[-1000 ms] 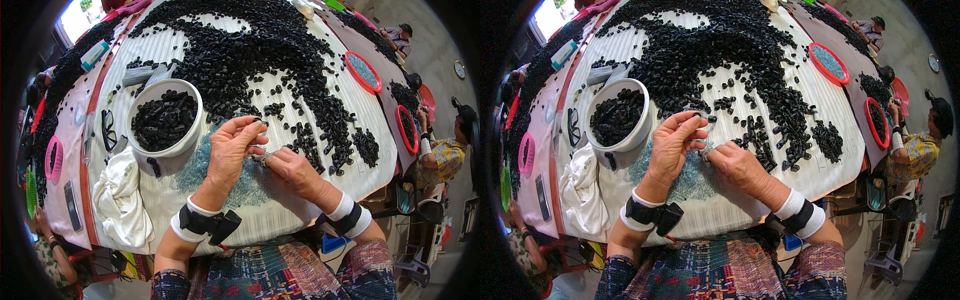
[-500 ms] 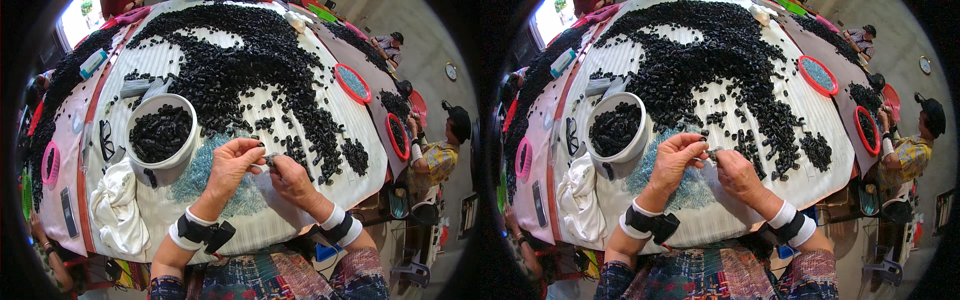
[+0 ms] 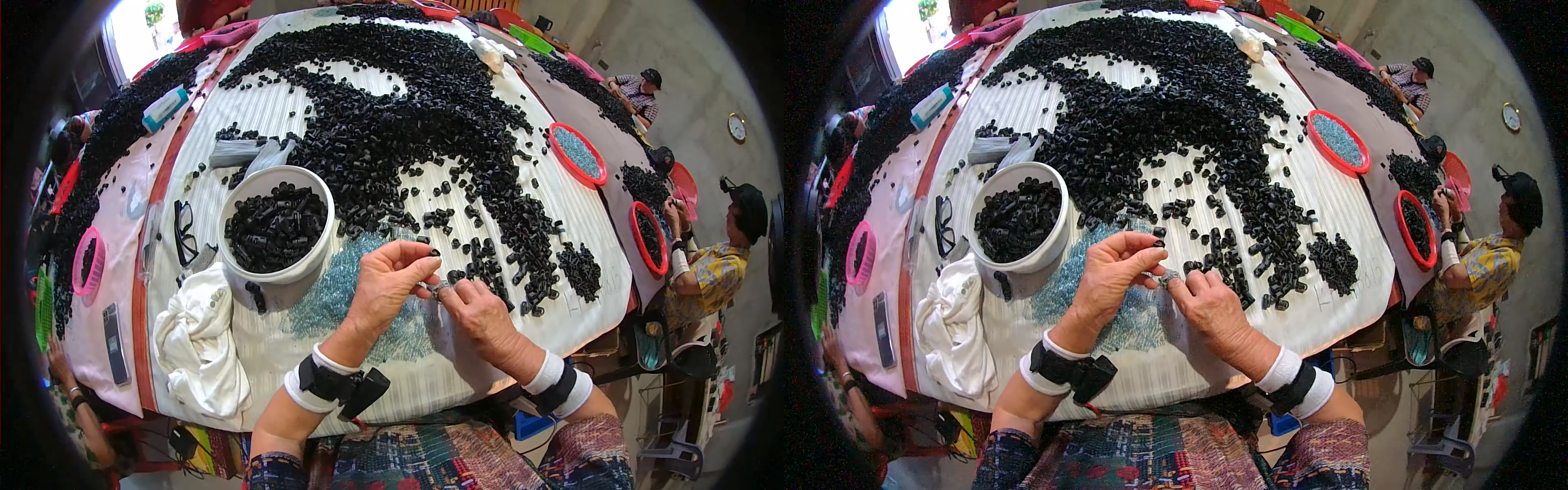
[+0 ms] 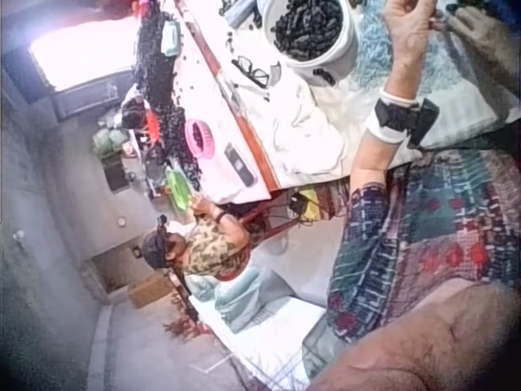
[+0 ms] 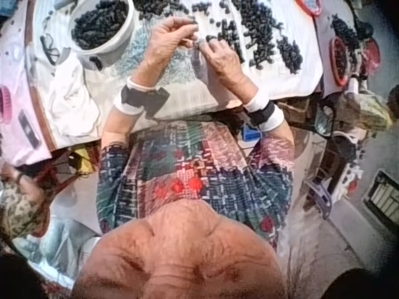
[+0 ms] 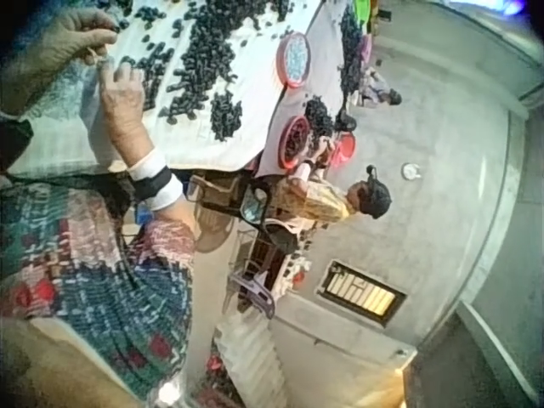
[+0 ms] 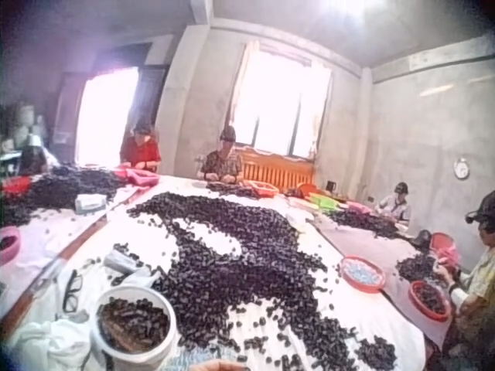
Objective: Assemble small black rubber components by hand on a production table.
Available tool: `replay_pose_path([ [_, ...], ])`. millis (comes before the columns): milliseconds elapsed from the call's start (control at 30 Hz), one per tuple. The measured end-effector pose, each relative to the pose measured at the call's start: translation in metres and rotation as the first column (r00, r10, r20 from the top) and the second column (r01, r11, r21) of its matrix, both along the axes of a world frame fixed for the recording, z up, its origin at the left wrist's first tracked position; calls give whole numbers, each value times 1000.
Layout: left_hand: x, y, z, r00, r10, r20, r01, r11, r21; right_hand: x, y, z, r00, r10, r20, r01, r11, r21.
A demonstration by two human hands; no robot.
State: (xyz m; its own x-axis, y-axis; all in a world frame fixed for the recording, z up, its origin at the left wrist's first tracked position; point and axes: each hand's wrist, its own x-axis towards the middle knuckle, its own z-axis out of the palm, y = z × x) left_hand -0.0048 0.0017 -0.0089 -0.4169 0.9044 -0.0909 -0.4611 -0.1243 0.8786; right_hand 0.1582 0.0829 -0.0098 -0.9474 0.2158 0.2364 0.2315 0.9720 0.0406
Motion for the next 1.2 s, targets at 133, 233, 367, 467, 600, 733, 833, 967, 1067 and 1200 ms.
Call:
replay_pose_path([
  [133,0,-1,2,999,10,-33,-12,999,-35,0,0,2,1000,2,-2,-2,997,-80],
  [233,1,1,3,999,-12,-40,12,1000,-10,-5,11,5,983,-49,-179,-2,962,-275],
  [367,3,-2,1,997,-36,-68,35,999,-16,-23,18,33,834,-324,-447,-172,617,-768],
  [467,5,-1,3,993,-80,-82,80,997,-10,-34,12,52,792,-441,-422,-314,297,-902],
  [600,7,-1,8,993,-76,-94,76,997,2,-39,11,46,752,-456,-477,-395,268,-879],
  [733,7,-2,7,993,-74,-97,75,997,8,-38,13,43,756,-429,-494,-422,259,-869],
  [833,8,-3,7,989,-77,-125,80,997,20,-36,13,40,759,-426,-493,-421,255,-870],
  [967,8,-2,7,990,-69,-126,72,997,19,-35,15,34,758,-415,-504,-418,285,-863],
  [1067,9,-2,7,988,-66,-140,69,997,17,-33,13,29,750,-417,-514,-420,300,-856],
  [1200,8,-2,4,987,-34,-157,37,999,16,-30,15,26,759,-418,-499,-431,251,-867],
])
